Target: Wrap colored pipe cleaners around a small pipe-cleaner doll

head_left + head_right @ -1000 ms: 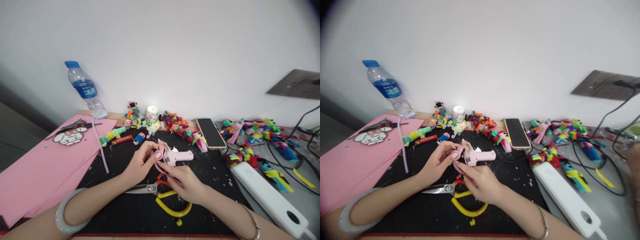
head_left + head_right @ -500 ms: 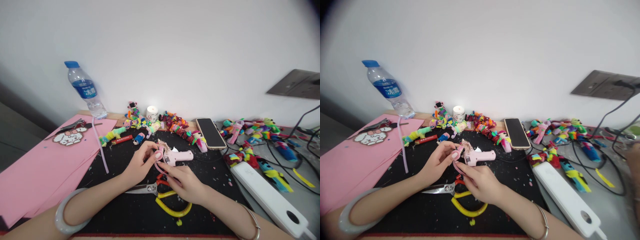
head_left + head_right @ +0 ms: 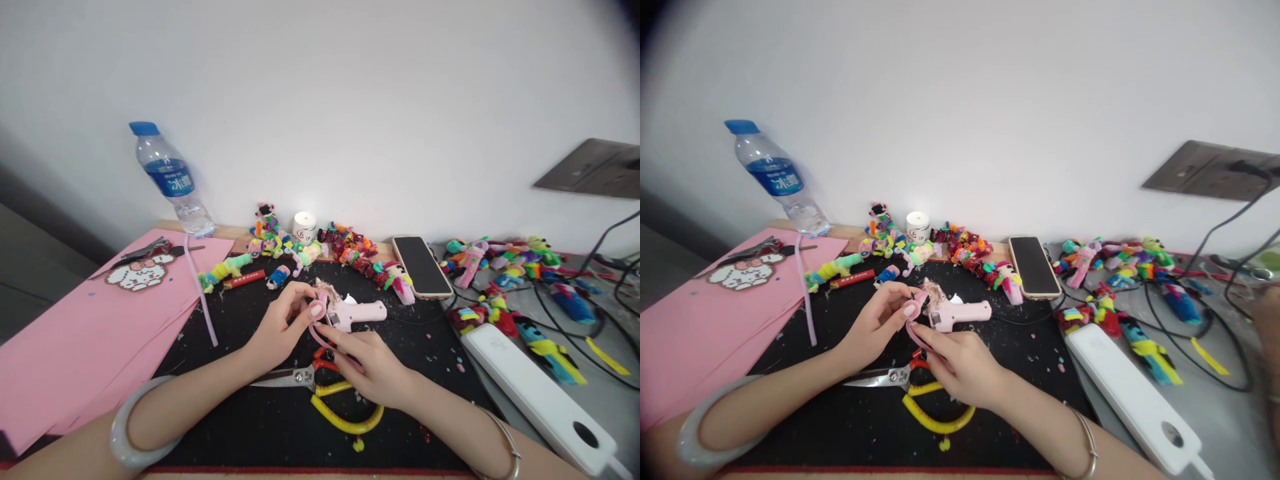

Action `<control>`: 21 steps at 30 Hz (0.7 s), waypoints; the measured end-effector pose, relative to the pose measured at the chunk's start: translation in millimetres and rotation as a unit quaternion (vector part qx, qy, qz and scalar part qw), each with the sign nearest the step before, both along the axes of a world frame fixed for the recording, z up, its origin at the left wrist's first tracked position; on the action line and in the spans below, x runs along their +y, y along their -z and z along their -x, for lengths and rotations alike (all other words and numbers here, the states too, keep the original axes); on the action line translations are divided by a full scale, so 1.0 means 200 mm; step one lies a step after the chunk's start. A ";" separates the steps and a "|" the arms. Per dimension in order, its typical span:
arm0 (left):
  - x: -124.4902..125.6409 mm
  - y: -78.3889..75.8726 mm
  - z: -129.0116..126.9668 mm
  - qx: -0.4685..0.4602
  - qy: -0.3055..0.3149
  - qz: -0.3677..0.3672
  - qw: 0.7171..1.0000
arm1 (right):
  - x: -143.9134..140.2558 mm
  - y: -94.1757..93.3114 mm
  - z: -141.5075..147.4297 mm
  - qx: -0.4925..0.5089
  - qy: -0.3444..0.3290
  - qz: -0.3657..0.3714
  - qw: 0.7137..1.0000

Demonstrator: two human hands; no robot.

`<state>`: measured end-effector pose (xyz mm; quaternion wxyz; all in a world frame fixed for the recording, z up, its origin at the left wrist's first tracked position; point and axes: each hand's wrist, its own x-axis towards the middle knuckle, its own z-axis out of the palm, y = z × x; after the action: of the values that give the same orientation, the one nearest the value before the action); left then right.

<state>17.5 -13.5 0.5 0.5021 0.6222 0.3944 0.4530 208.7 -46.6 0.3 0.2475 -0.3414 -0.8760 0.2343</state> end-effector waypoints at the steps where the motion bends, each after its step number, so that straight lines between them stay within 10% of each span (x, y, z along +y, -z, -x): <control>1: 0.00 0.00 0.00 0.001 0.001 0.000 1.000 | 0.00 0.00 0.00 0.001 0.000 -0.001 1.000; 21: 0.00 0.01 0.01 0.015 0.010 -0.004 1.000 | 0.00 0.00 0.00 0.005 -0.003 0.003 1.000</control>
<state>16.2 -13.6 -1.4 0.4982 0.6344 0.3941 0.4404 209.4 -46.5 -0.6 0.2499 -0.3387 -0.8749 0.2396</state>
